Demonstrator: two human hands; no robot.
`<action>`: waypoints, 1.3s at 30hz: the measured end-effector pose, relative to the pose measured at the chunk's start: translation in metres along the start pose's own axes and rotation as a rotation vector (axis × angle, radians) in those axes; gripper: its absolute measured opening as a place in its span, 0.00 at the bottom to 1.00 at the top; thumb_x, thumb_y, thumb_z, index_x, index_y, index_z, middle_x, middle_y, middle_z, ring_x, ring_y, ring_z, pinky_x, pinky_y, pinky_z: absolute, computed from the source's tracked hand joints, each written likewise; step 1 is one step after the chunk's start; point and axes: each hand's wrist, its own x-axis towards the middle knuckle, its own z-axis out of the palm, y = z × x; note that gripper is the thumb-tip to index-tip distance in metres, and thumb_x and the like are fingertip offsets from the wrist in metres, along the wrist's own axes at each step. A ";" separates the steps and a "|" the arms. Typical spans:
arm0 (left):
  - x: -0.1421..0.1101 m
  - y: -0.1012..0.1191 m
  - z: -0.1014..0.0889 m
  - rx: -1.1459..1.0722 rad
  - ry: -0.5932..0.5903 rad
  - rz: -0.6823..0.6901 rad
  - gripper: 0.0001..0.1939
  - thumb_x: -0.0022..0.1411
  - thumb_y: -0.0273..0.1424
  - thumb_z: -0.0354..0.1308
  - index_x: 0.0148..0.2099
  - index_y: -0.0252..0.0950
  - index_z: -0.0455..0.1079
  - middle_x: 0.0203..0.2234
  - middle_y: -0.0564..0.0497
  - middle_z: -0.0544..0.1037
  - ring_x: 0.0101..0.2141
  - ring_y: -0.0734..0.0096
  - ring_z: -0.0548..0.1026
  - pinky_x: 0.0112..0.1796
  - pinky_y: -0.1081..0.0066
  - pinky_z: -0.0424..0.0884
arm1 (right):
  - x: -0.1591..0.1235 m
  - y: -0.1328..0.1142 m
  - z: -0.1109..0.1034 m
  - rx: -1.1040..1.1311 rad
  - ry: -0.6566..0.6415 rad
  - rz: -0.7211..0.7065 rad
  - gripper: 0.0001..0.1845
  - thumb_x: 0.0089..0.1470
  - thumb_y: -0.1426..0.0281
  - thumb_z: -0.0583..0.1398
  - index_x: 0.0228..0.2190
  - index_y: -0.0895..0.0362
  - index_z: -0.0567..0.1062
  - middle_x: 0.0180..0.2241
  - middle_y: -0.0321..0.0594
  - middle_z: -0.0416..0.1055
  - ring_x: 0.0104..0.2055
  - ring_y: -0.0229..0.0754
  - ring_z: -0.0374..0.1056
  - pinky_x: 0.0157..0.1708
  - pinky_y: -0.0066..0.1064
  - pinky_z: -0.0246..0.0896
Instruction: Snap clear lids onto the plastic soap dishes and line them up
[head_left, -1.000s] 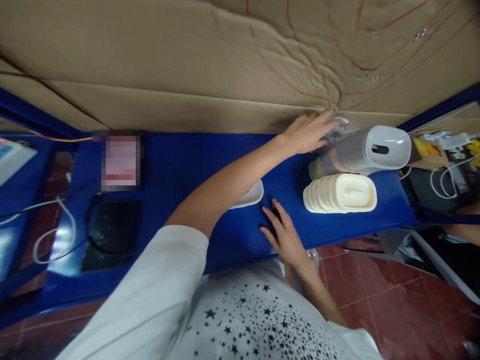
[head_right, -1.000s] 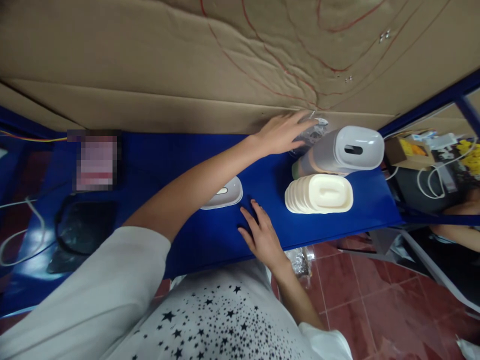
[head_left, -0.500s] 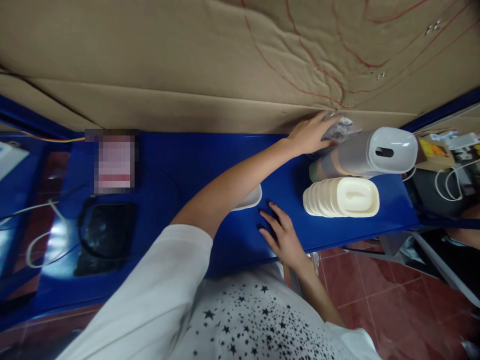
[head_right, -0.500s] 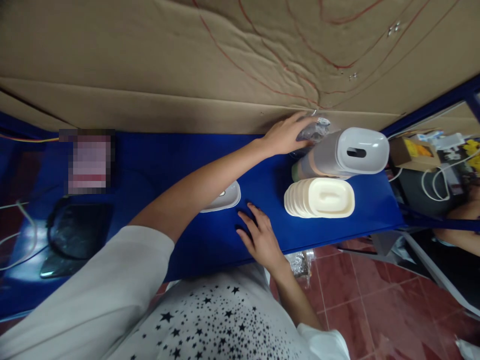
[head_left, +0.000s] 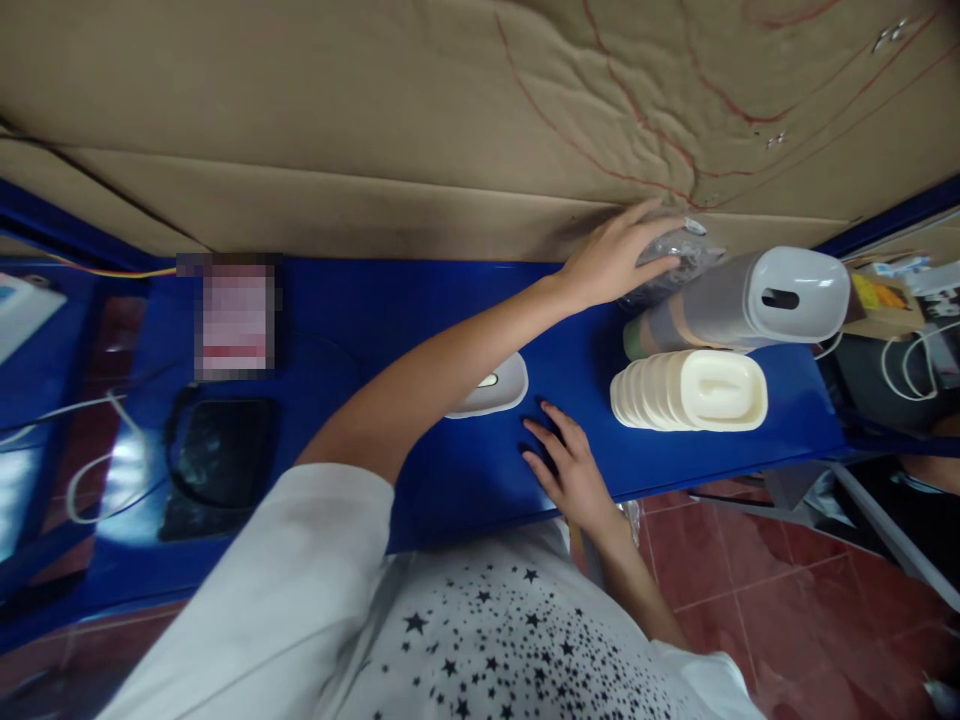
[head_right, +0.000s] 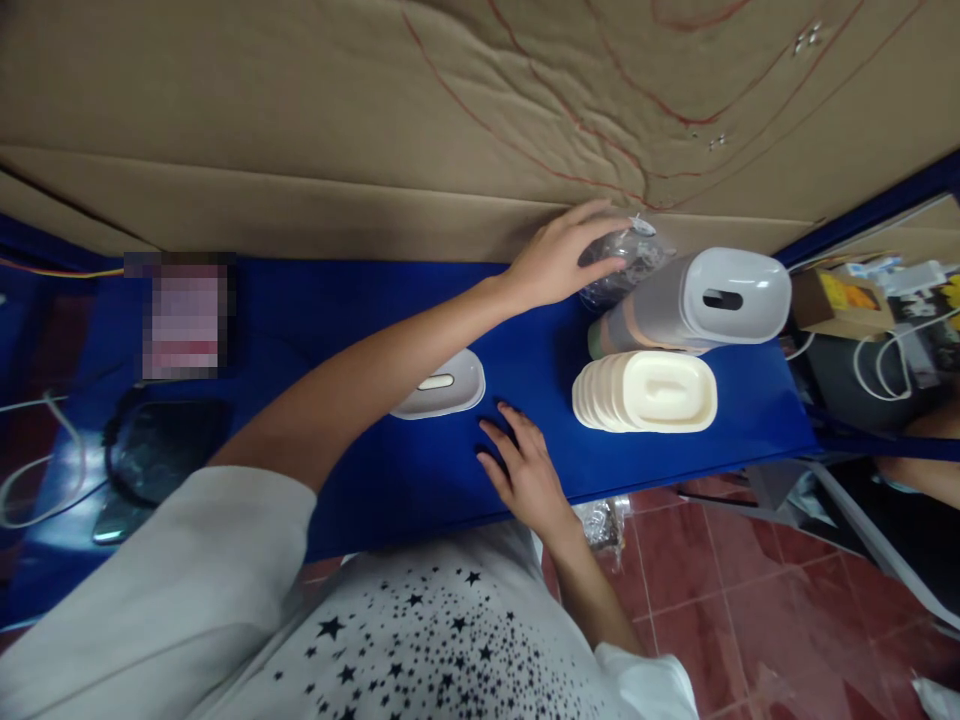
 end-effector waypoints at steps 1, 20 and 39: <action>-0.011 -0.002 -0.012 -0.012 0.020 0.009 0.25 0.77 0.39 0.57 0.72 0.42 0.67 0.72 0.43 0.67 0.71 0.59 0.65 0.69 0.53 0.63 | 0.000 0.000 -0.001 0.004 -0.003 0.002 0.28 0.73 0.63 0.58 0.70 0.47 0.66 0.73 0.48 0.58 0.74 0.55 0.59 0.71 0.59 0.62; -0.303 -0.004 -0.105 -0.049 0.030 -0.202 0.27 0.74 0.35 0.62 0.71 0.54 0.63 0.73 0.44 0.64 0.71 0.53 0.66 0.67 0.44 0.71 | 0.077 -0.009 -0.018 0.078 0.036 -0.111 0.44 0.73 0.61 0.59 0.78 0.38 0.42 0.79 0.40 0.42 0.80 0.54 0.45 0.76 0.58 0.53; -0.306 -0.019 -0.098 -0.042 -0.132 -0.245 0.25 0.76 0.36 0.60 0.70 0.47 0.63 0.74 0.39 0.61 0.73 0.51 0.62 0.70 0.43 0.62 | 0.076 0.004 -0.005 0.088 0.072 -0.143 0.23 0.72 0.63 0.60 0.65 0.40 0.74 0.67 0.41 0.67 0.71 0.53 0.64 0.70 0.57 0.66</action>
